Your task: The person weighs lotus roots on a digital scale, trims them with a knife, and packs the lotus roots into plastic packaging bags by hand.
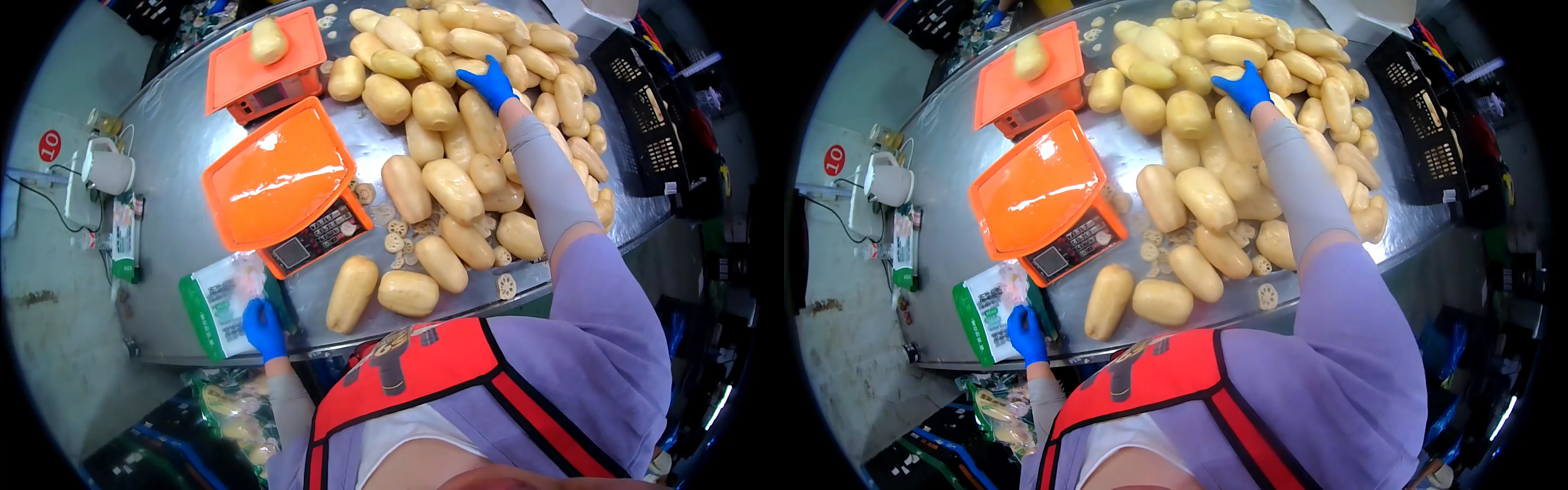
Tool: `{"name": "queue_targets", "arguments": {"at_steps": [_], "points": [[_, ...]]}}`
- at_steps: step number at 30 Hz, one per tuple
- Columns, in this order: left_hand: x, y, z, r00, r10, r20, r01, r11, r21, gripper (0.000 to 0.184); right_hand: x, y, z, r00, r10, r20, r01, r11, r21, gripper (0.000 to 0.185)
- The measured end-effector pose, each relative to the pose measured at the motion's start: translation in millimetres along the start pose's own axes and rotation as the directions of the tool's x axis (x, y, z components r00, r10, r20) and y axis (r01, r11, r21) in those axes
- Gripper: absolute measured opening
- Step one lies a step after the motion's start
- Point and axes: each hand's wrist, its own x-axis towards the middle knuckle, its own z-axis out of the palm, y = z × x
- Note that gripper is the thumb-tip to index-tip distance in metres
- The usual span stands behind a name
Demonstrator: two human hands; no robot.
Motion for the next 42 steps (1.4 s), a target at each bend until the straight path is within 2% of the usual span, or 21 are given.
{"name": "queue_targets", "arguments": {"at_steps": [3, 6, 9, 11, 15, 18, 19, 21, 22, 23, 25, 29, 31, 33, 34, 36, 37, 38, 39, 41, 42], "points": [[-3, -5, 6, 0.995, 0.035, -0.093, -0.034, 0.999, 0.011, 0.013, 4, 2, 3, 0.999, 0.038, -0.012, -0.038, 0.999, 0.012, 0.102], [-2, -3, 5, 0.996, 0.024, -0.08, -0.022, 1.0, 0.02, 0.014, 3, 8, 1, 0.999, 0.018, 0.03, -0.022, 0.988, 0.154, 0.1], [-3, -3, 8, 0.995, 0.037, -0.096, -0.035, 0.999, 0.022, 0.014, 7, 8, 2, 1.0, 0.018, 0.01, -0.02, 0.992, 0.122, 0.099], [-3, -2, 7, 0.993, 0.042, -0.107, -0.04, 0.999, 0.017, 0.013, 3, 4, -2, 1.0, -0.002, 0.012, 0.002, 1.0, 0.026, 0.09], [-2, -4, 8, 0.996, 0.038, -0.084, -0.035, 0.998, 0.046, 0.013, 9, 9, -18, 1.0, -0.001, 0.01, 0.001, 1.0, 0.023, 0.078], [-2, 2, 4, 0.999, 0.007, -0.052, -0.004, 0.998, 0.068, 0.014, 17, -4, -27, 0.953, -0.264, -0.147, 0.219, 0.938, -0.268, 0.064], [-2, 5, 3, 1.0, -0.018, -0.022, 0.02, 0.997, 0.078, 0.014, 28, -3, -23, 0.954, -0.267, -0.137, 0.223, 0.937, -0.269, 0.064], [-5, 0, 5, 0.999, -0.006, -0.053, 0.008, 1.0, 0.025, 0.015, 52, 0, -11, 0.861, -0.503, -0.07, 0.397, 0.752, -0.526, 0.065], [-6, 0, 6, 0.996, 0.013, -0.086, -0.016, 0.999, -0.03, 0.016, 57, -7, -5, 0.85, -0.525, -0.032, 0.397, 0.68, -0.616, 0.07], [-7, -1, 5, 0.996, -0.001, -0.092, -0.001, 1.0, -0.024, 0.016, 60, -12, -1, 0.848, -0.53, -0.018, 0.411, 0.678, -0.61, 0.07], [-6, 1, 1, 0.998, 0.049, -0.042, -0.047, 0.997, 0.061, 0.018, 66, -29, 4, 0.936, -0.347, 0.055, 0.269, 0.608, -0.747, 0.071], [-6, 4, -1, 1.0, 0.025, -0.014, -0.024, 0.996, 0.088, 0.019, 72, -43, -7, 0.963, -0.205, 0.174, 0.267, 0.638, -0.723, 0.069], [-7, 3, -1, 1.0, -0.004, -0.016, 0.005, 0.996, 0.086, 0.02, 91, -16, -17, 0.945, -0.287, 0.157, 0.32, 0.714, -0.623, 0.067], [-6, 4, -3, 1.0, 0.029, 0.012, -0.03, 0.99, 0.141, 0.021, 101, 6, -34, 0.877, -0.446, -0.178, 0.388, 0.876, -0.287, 0.069], [-3, 5, -6, 0.998, -0.033, 0.049, 0.03, 0.998, 0.052, 0.022, 80, -16, -57, 0.959, -0.266, -0.098, 0.271, 0.961, 0.049, 0.067], [2, -4, -11, 0.978, -0.161, 0.131, 0.181, 0.97, -0.162, 0.022, 57, -22, -81, 0.99, -0.1, -0.097, 0.138, 0.791, 0.596, 0.049], [4, -29, -8, 0.994, -0.078, 0.071, 0.087, 0.987, -0.133, 0.025, 30, -38, -94, 0.998, 0.009, -0.055, 0.038, 0.623, 0.781, 0.045], [8, -25, -12, 0.988, -0.143, 0.059, 0.152, 0.966, -0.208, 0.028, 18, -37, -106, 0.994, 0.069, -0.083, 0.037, 0.504, 0.863, 0.038], [12, -21, -16, 0.976, -0.21, 0.055, 0.217, 0.935, -0.28, 0.031, -5, -43, -120, 1.0, -0.024, -0.003, 0.011, 0.338, 0.941, 0.035], [21, -13, -16, 0.966, -0.251, 0.062, 0.256, 0.894, -0.368, 0.035, -27, -34, -133, 0.999, 0.011, -0.032, 0.026, 0.361, 0.932, 0.033], [25, -9, -17, 0.972, -0.223, 0.07, 0.233, 0.9, -0.369, 0.035, -34, -24, -137, 0.988, -0.083, -0.128, 0.149, 0.708, 0.691, 0.036]]}}
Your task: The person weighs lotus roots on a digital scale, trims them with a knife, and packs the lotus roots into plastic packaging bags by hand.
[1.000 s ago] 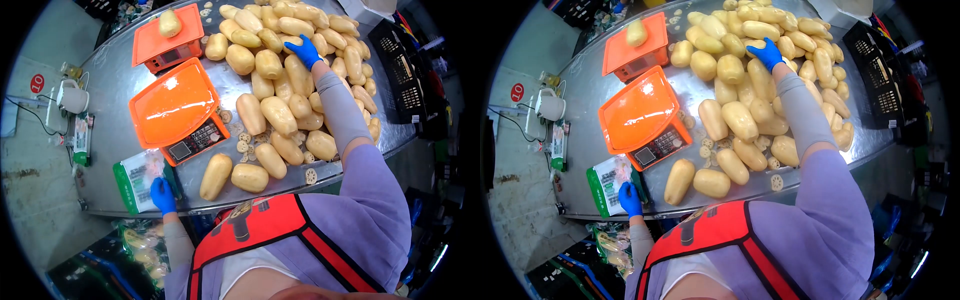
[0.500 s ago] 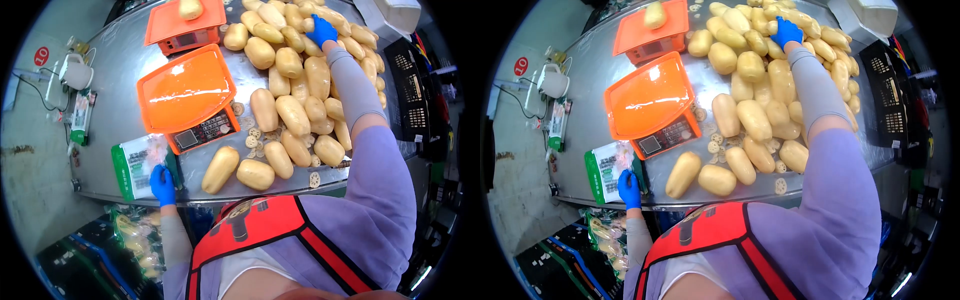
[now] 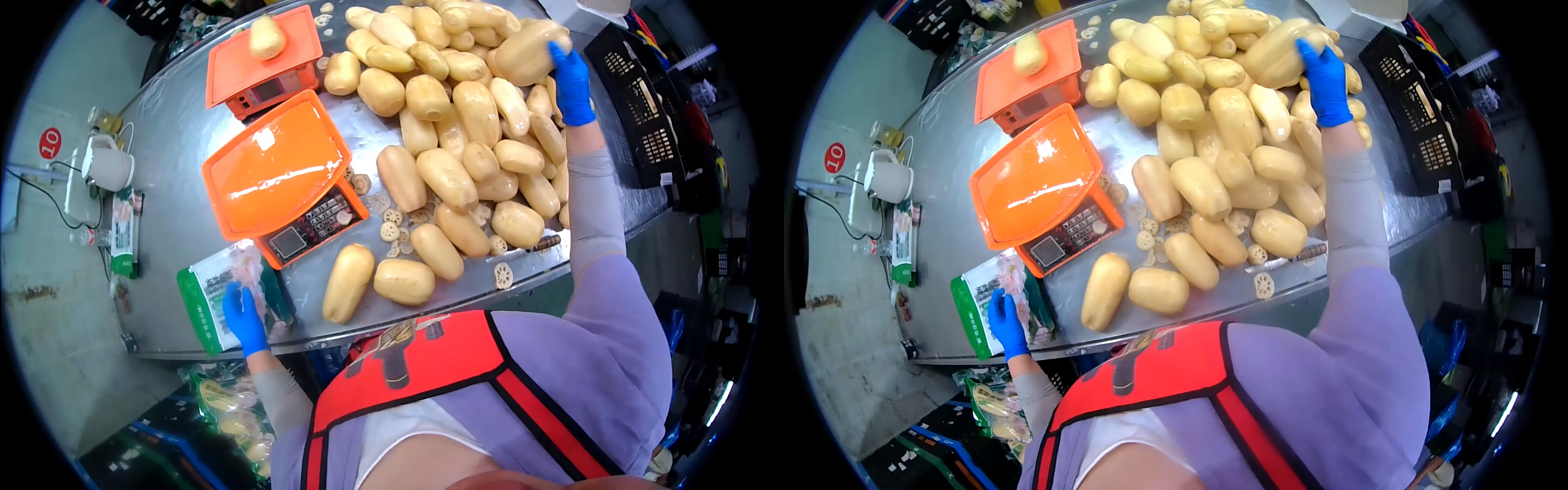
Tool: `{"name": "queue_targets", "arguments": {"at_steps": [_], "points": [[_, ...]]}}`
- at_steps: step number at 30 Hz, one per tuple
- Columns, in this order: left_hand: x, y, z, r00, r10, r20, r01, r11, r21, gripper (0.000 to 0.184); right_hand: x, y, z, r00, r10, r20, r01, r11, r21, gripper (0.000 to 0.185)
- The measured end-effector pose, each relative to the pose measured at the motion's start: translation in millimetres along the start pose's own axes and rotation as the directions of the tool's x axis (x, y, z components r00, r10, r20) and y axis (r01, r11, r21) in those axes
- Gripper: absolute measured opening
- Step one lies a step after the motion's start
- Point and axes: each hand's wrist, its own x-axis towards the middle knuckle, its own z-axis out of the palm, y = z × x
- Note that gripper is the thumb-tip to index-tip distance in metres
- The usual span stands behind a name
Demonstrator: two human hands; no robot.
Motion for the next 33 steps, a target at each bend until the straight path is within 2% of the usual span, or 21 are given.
{"name": "queue_targets", "arguments": {"at_steps": [1, 3, 4, 5, 7, 9, 11, 12, 13, 14, 15, 17, 18, 19, 21, 22, 23, 27, 30, 31, 33], "points": [[3, 10, 4, 1.0, 0.024, 0.01, -0.024, 1.0, -0.003, 0.036, -8, 2, 0, 0.948, -0.307, 0.082, 0.303, 0.797, -0.523, 0.04], [11, 21, 17, 0.992, 0.122, 0.029, -0.122, 0.992, 0.008, 0.035, -28, 4, 4, 0.922, -0.374, 0.098, 0.352, 0.708, -0.613, 0.044], [10, 34, 21, 0.979, 0.199, 0.051, -0.202, 0.978, 0.053, 0.034, -38, 5, 6, 0.969, -0.231, 0.084, 0.244, 0.88, -0.407, 0.045], [4, 45, 20, 0.959, 0.271, 0.079, -0.279, 0.955, 0.105, 0.034, -58, -5, 26, 0.947, -0.308, 0.094, 0.32, 0.869, -0.378, 0.047], [-2, 63, 34, 0.976, 0.197, 0.091, -0.191, 0.979, -0.073, 0.032, -91, -12, 57, 0.95, -0.28, 0.138, 0.311, 0.891, -0.33, 0.048], [-20, 101, 52, 0.981, 0.053, 0.188, 0.003, 0.958, -0.286, 0.033, -120, 0, 78, 0.959, -0.036, 0.282, 0.088, 0.981, -0.173, 0.049], [-35, 121, 73, 0.921, 0.119, 0.371, 0.052, 0.906, -0.42, 0.037, -166, -10, 121, 0.887, 0.15, 0.437, -0.091, 0.984, -0.154, 0.052], [-44, 141, 77, 0.845, 0.013, 0.535, 0.296, 0.821, -0.488, 0.044, -193, -14, 151, 0.858, 0.018, 0.513, -0.083, 0.991, 0.105, 0.06], [-50, 147, 90, 0.748, -0.057, 0.662, 0.535, 0.642, -0.549, 0.051, -217, -20, 170, 0.797, 0.132, 0.589, -0.253, 0.959, 0.127, 0.069], [-58, 165, 91, 0.647, -0.067, 0.759, 0.71, 0.416, -0.568, 0.055, -238, -16, 186, 0.751, 0.098, 0.653, -0.238, 0.963, 0.13, 0.071], [-58, 168, 93, 0.595, 0.073, 0.8, 0.773, 0.218, -0.595, 0.056, -255, -11, 199, 0.7, 0.064, 0.712, -0.224, 0.965, 0.134, 0.073], [-55, 155, 94, 0.647, -0.075, 0.759, 0.761, 0.128, -0.636, 0.056, -277, -22, 217, 0.604, 0.028, 0.796, -0.202, 0.972, 0.119, 0.074], [-56, 150, 89, 0.652, -0.076, 0.754, 0.757, 0.124, -0.642, 0.056, -274, -25, 217, 0.483, 0.054, 0.874, -0.33, 0.936, 0.124, 0.074], [-56, 144, 81, 0.726, -0.096, 0.681, 0.684, 0.207, -0.7, 0.053, -268, -33, 214, 0.344, 0.136, 0.929, -0.565, 0.82, 0.09, 0.072], [-61, 136, 68, 0.792, -0.118, 0.599, 0.605, 0.283, -0.744, 0.051, -257, -13, 210, 0.154, 0.237, 0.959, -0.598, 0.795, -0.1, 0.071], [-62, 135, 64, 0.86, -0.01, 0.51, 0.431, 0.55, -0.716, 0.047, -258, -11, 211, 0.118, 0.122, 0.986, -0.446, 0.893, -0.057, 0.068], [-63, 136, 59, 0.889, 0.121, 0.441, 0.204, 0.758, -0.62, 0.044, -269, -12, 213, 0.121, 0.094, 0.988, -0.508, 0.861, -0.02, 0.068], [-78, 149, 58, 0.837, 0.218, 0.501, 0.004, 0.914, -0.405, 0.048, -284, -27, 211, 0.043, 0.303, 0.952, -0.686, 0.702, -0.193, 0.07], [-76, 149, 58, 0.865, 0.291, 0.409, -0.117, 0.909, -0.401, 0.055, -274, -27, 212, 0.203, 0.289, 0.936, -0.448, 0.877, -0.174, 0.07], [-74, 148, 53, 0.867, 0.176, 0.467, 0.08, 0.875, -0.477, 0.061, -264, -28, 215, 0.253, 0.284, 0.925, -0.479, 0.867, -0.136, 0.069], [-71, 126, 49, 0.922, 0.128, 0.365, 0.066, 0.877, -0.475, 0.059, -239, -33, 228, 0.397, 0.249, 0.884, -0.449, 0.892, -0.049, 0.071]]}}
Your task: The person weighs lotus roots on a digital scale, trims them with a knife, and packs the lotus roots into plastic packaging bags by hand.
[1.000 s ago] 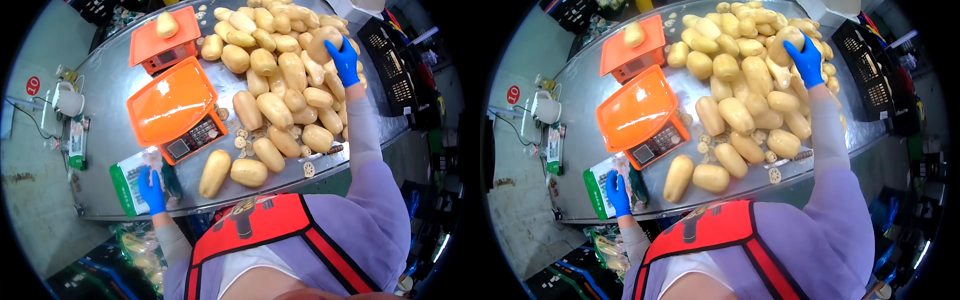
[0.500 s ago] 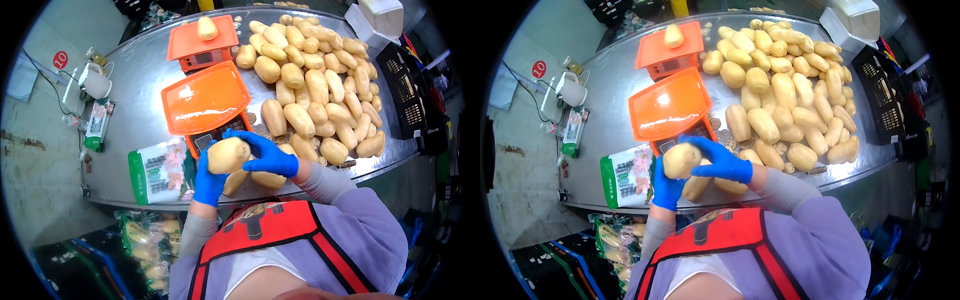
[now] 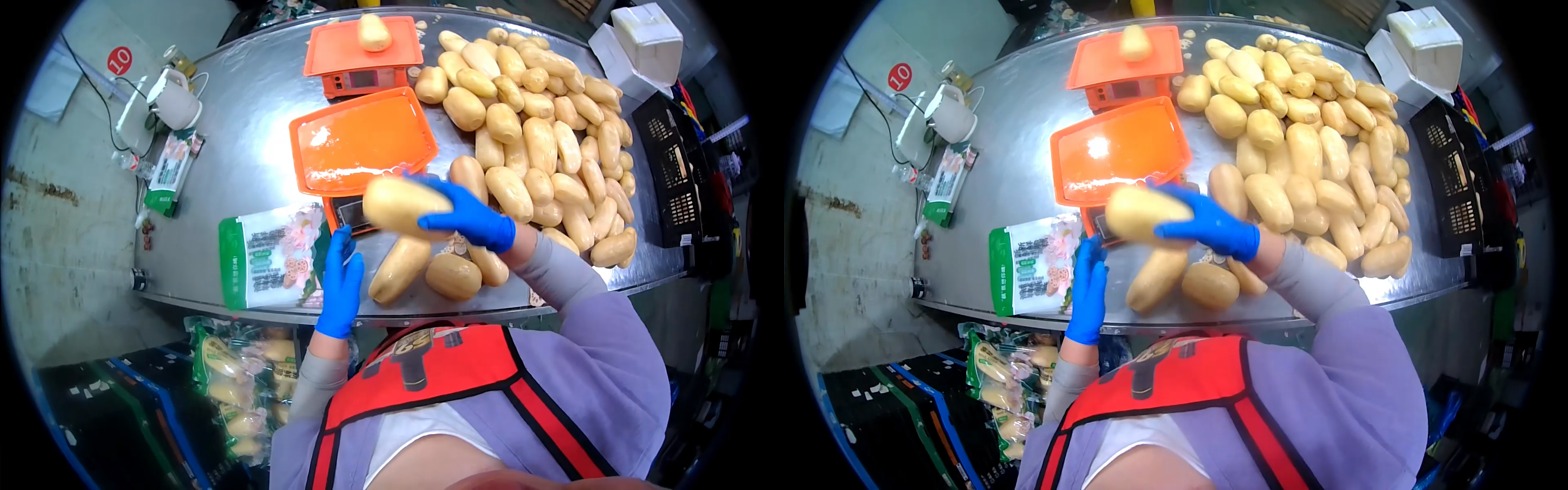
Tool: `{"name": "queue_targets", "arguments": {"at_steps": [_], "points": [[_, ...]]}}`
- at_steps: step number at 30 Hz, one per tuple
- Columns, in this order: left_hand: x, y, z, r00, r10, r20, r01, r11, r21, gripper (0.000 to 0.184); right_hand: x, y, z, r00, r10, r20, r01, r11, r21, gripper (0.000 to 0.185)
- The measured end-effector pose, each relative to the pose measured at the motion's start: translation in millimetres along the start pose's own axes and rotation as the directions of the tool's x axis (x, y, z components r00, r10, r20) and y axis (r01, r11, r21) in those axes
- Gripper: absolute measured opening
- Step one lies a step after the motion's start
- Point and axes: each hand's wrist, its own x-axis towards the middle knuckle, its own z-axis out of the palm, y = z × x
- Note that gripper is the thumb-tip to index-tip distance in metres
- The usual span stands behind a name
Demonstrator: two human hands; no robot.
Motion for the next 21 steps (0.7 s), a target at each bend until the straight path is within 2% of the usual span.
{"name": "queue_targets", "arguments": {"at_steps": [2, 4, 5, 6, 8, 11, 13, 14, 16, 17, 18, 20, 21], "points": [[-6, -13, -11, 1.0, -0.03, -0.004, 0.03, 1.0, -0.003, 0.055, 29, -9, -13, 0.976, -0.189, -0.113, 0.152, 0.95, -0.271, 0.075], [-13, -24, -19, 0.998, -0.054, -0.011, 0.054, 0.999, -0.003, 0.052, 71, 5, -32, 0.956, -0.255, -0.143, 0.176, 0.892, -0.416, 0.08], [-16, -30, -21, 0.998, -0.057, 0.029, 0.053, 0.992, 0.111, 0.046, 91, 12, -36, 0.936, -0.316, -0.154, 0.202, 0.841, -0.502, 0.082], [-19, -32, -23, 0.995, -0.067, 0.069, 0.05, 0.973, 0.224, 0.041, 107, 16, -39, 0.935, -0.322, -0.148, 0.209, 0.838, -0.504, 0.082], [-23, -29, -23, 0.997, -0.056, 0.044, 0.045, 0.973, 0.227, 0.038, 137, 24, -43, 0.881, -0.462, -0.101, 0.224, 0.596, -0.771, 0.083], [-29, -31, -29, 0.999, -0.018, -0.047, 0.029, 0.972, 0.235, 0.036, 162, 36, -47, 0.871, -0.487, -0.063, 0.255, 0.558, -0.79, 0.083], [-30, -43, -42, 0.973, 0.191, -0.132, -0.101, 0.86, 0.5, 0.037, 169, 44, -50, 0.876, -0.48, -0.04, 0.256, 0.535, -0.805, 0.083], [-30, -49, -50, 0.972, 0.192, -0.136, -0.1, 0.859, 0.502, 0.037, 171, 48, -51, 0.882, -0.469, -0.048, 0.235, 0.526, -0.818, 0.083], [-29, -59, -64, 0.913, 0.363, -0.187, -0.128, 0.689, 0.714, 0.04, 169, 47, -53, 0.886, -0.46, -0.058, 0.213, 0.516, -0.83, 0.083], [-29, -59, -70, 0.901, 0.377, -0.214, -0.07, 0.614, 0.786, 0.044, 166, 42, -52, 0.901, -0.43, -0.05, 0.196, 0.508, -0.838, 0.083], [-28, -61, -75, 0.901, 0.379, -0.21, -0.073, 0.611, 0.788, 0.044, 163, 39, -53, 0.914, -0.403, -0.045, 0.179, 0.5, -0.847, 0.084], [-26, -69, -82, 0.878, 0.423, -0.225, 0.066, 0.357, 0.932, 0.046, 165, 37, -63, 0.914, -0.403, -0.033, 0.178, 0.474, -0.862, 0.083], [-26, -76, -85, 0.883, 0.406, -0.236, 0.097, 0.335, 0.937, 0.047, 167, 36, -68, 0.917, -0.398, -0.017, 0.178, 0.447, -0.876, 0.082]]}}
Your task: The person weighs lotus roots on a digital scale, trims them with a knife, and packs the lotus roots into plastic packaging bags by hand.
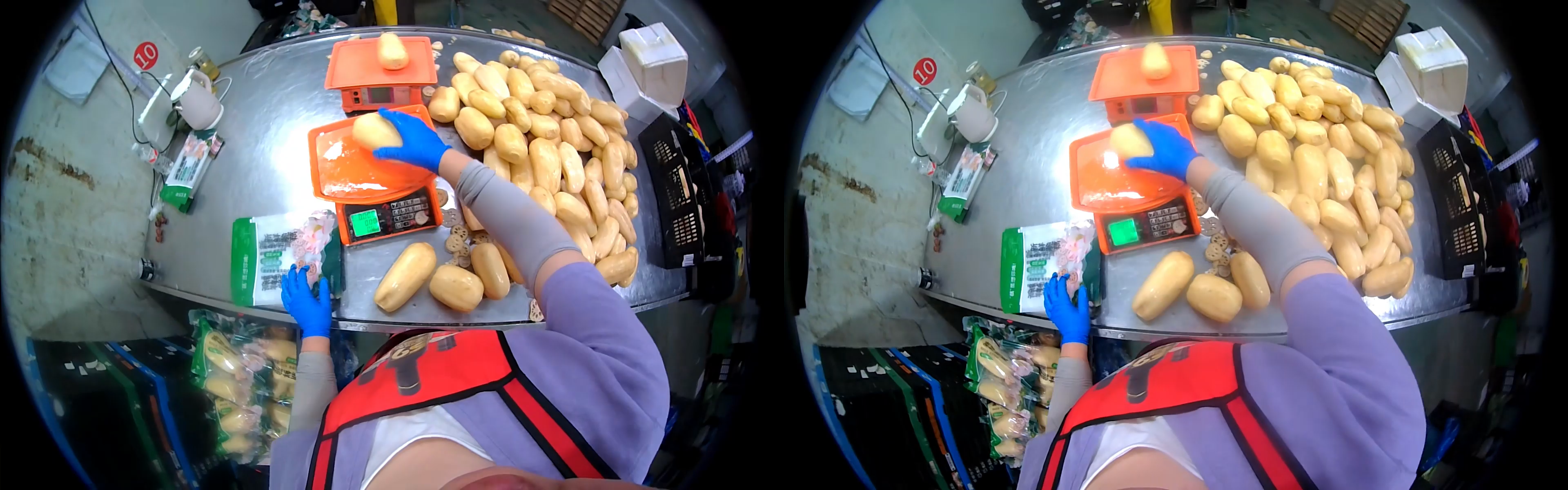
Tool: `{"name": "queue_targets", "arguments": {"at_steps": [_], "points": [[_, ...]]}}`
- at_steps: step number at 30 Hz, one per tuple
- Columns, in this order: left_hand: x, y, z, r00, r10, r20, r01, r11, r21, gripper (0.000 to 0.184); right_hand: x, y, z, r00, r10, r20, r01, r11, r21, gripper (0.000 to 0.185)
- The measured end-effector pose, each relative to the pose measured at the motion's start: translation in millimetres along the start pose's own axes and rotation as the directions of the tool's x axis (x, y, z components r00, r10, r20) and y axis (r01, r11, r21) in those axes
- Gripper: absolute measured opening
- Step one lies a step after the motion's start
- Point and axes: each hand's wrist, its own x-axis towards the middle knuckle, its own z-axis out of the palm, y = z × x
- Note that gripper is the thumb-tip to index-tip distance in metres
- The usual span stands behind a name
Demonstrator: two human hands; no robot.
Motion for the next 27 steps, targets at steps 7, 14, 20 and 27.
{"name": "queue_targets", "arguments": {"at_steps": [7, 14, 20, 27], "points": [[-11, -10, 17, 0.998, 0.045, 0.039, -0.049, 0.994, 0.099, 0.045, 11, -55, -81, 0.988, 0.08, -0.129, -0.053, 0.977, 0.207, 0.065], [-12, -5, 13, 0.999, 0.01, -0.033, -0.008, 0.999, 0.045, 0.044, -135, -26, -20, 0.945, -0.036, 0.324, -0.089, 0.929, 0.361, 0.049], [-13, -10, 17, 0.996, 0.014, -0.084, -0.012, 1.0, 0.025, 0.046, -239, -33, 4, 0.946, 0.201, 0.255, -0.265, 0.931, 0.251, 0.048], [-12, -11, 17, 0.997, -0.001, -0.071, 0.003, 1.0, 0.025, 0.047, -244, -32, 11, 0.969, 0.157, 0.189, -0.165, 0.986, 0.027, 0.042]]}}
